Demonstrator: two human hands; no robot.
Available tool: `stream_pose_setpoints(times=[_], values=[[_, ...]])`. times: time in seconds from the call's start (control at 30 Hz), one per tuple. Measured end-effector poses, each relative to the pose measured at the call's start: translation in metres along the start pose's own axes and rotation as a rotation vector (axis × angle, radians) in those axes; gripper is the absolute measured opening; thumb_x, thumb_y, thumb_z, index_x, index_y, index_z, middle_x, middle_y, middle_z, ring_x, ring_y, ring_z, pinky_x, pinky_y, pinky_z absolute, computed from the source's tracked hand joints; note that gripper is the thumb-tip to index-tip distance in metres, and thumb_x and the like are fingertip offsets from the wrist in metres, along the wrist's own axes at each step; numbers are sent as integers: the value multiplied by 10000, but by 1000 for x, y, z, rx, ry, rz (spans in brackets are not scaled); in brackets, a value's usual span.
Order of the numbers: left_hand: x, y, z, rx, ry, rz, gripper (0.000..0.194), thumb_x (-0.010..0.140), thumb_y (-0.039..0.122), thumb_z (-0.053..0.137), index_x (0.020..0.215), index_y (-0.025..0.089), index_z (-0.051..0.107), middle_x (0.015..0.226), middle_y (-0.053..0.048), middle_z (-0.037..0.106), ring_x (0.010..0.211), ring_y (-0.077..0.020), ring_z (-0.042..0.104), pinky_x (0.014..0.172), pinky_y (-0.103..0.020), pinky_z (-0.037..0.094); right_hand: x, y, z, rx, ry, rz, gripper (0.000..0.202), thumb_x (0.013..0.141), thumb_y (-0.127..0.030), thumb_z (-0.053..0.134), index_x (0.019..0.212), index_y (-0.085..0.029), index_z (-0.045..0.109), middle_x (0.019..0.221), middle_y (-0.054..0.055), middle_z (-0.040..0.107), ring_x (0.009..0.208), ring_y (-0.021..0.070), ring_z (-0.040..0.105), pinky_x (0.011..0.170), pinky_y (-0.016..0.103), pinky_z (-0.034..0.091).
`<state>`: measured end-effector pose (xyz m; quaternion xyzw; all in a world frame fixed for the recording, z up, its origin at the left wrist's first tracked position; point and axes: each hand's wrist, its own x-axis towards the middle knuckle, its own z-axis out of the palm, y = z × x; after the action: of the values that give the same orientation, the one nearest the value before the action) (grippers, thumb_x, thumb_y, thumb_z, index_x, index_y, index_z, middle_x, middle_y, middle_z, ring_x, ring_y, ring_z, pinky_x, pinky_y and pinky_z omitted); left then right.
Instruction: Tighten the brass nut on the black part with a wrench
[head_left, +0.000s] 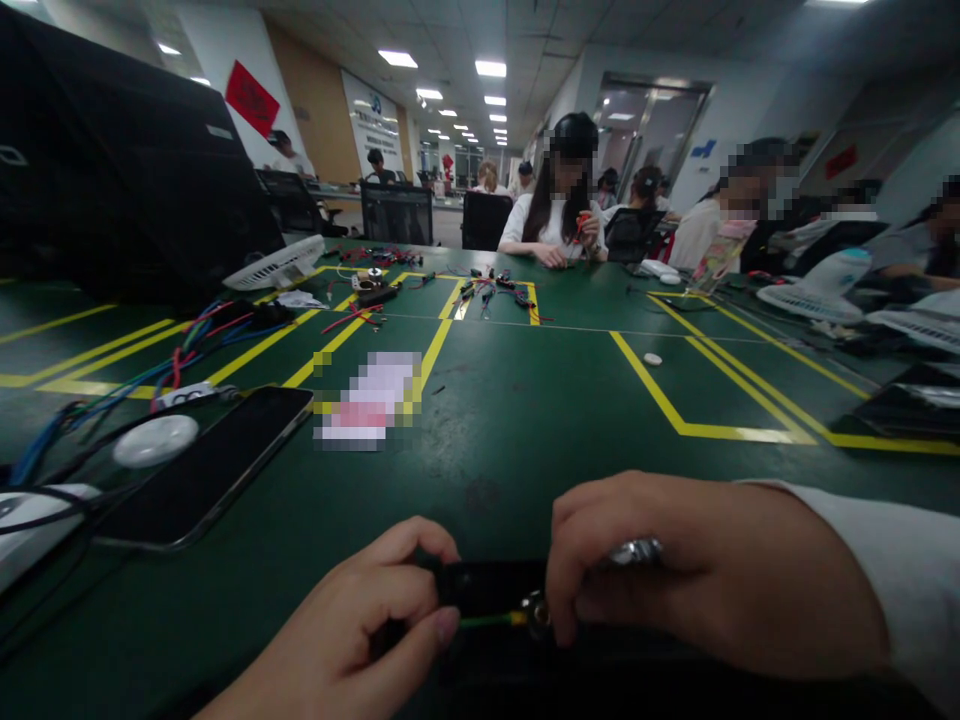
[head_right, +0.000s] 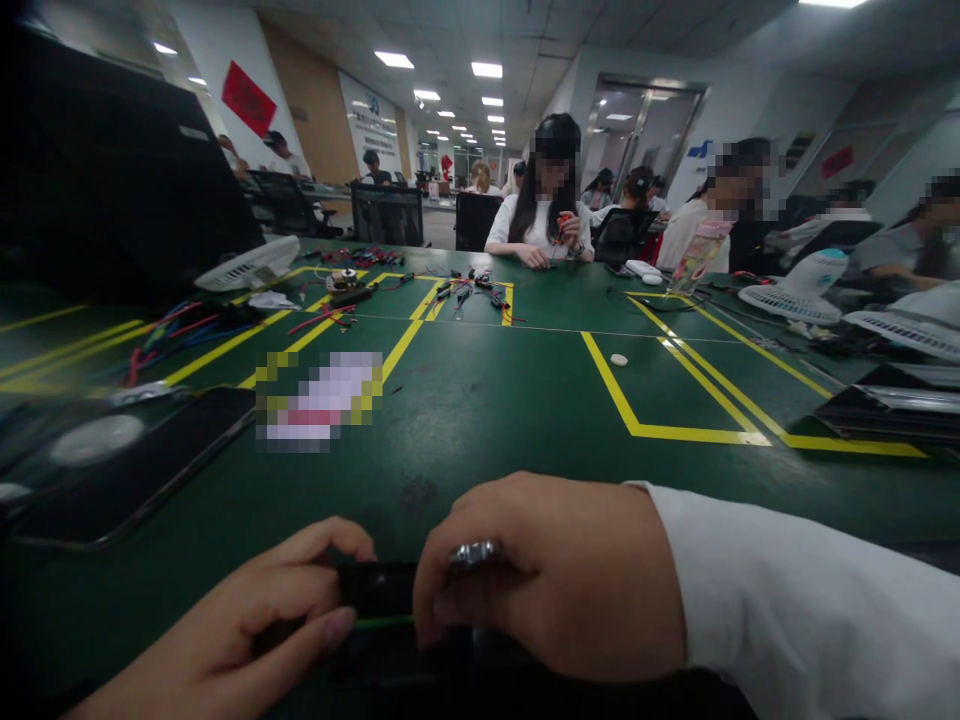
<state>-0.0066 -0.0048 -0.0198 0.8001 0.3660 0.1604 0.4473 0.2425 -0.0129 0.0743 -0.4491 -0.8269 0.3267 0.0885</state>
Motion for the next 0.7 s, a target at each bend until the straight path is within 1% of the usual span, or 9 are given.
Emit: stream_pose_setpoints(times=[0.13, 0.23, 0.33, 0.43, 0.57, 0.7], values=[[-2, -1, 0, 28, -1, 4, 295, 967, 260, 431, 767, 184, 634, 1047, -18, 557, 891, -151, 599, 799, -230, 474, -4, -1, 10, 13, 100, 41, 173, 918, -400, 632, 908, -253, 723, 742, 8, 665, 715, 188, 637, 647, 241, 505], [-3, -1, 0, 33, 7, 8, 285, 964, 258, 447, 737, 181, 600, 1052, -6, 552, 875, -135, 603, 773, -213, 466, -15, 6, 19, 46, 155, 73, 200, 908, -431, 632, 873, -250, 708, 698, 4, 655, 667, 182, 628, 590, 226, 495], [-3, -2, 0, 29, 20, 13, 284, 962, 257, 463, 712, 179, 573, 1055, 7, 554, 886, -121, 607, 774, -193, 456, -27, 16, 26, 117, 192, 76, 181, 914, -379, 604, 819, -242, 676, 683, -4, 657, 602, 158, 615, 518, 201, 468], [-2, -4, 0, 24, 30, 9, 290, 970, 259, 460, 713, 181, 572, 1064, 9, 554, 890, -120, 607, 777, -190, 456, -33, 22, 30, 173, 206, 50, 174, 917, -309, 543, 800, -236, 651, 684, -7, 671, 545, 138, 606, 478, 193, 449], [0, -5, 1, 54, 23, 28, 298, 973, 273, 450, 728, 185, 594, 1051, 5, 554, 849, -120, 606, 741, -193, 458, -30, 19, 32, 133, 140, 70, 197, 875, -299, 506, 781, -211, 655, 682, 28, 699, 535, 158, 618, 480, 214, 463], [0, -3, 1, 35, 57, 24, 286, 965, 271, 472, 726, 189, 605, 1056, 0, 579, 874, -130, 611, 758, -188, 469, -22, 16, 36, 87, 163, 20, 159, 844, -254, 531, 756, -221, 660, 639, -2, 695, 495, 135, 612, 452, 191, 433]])
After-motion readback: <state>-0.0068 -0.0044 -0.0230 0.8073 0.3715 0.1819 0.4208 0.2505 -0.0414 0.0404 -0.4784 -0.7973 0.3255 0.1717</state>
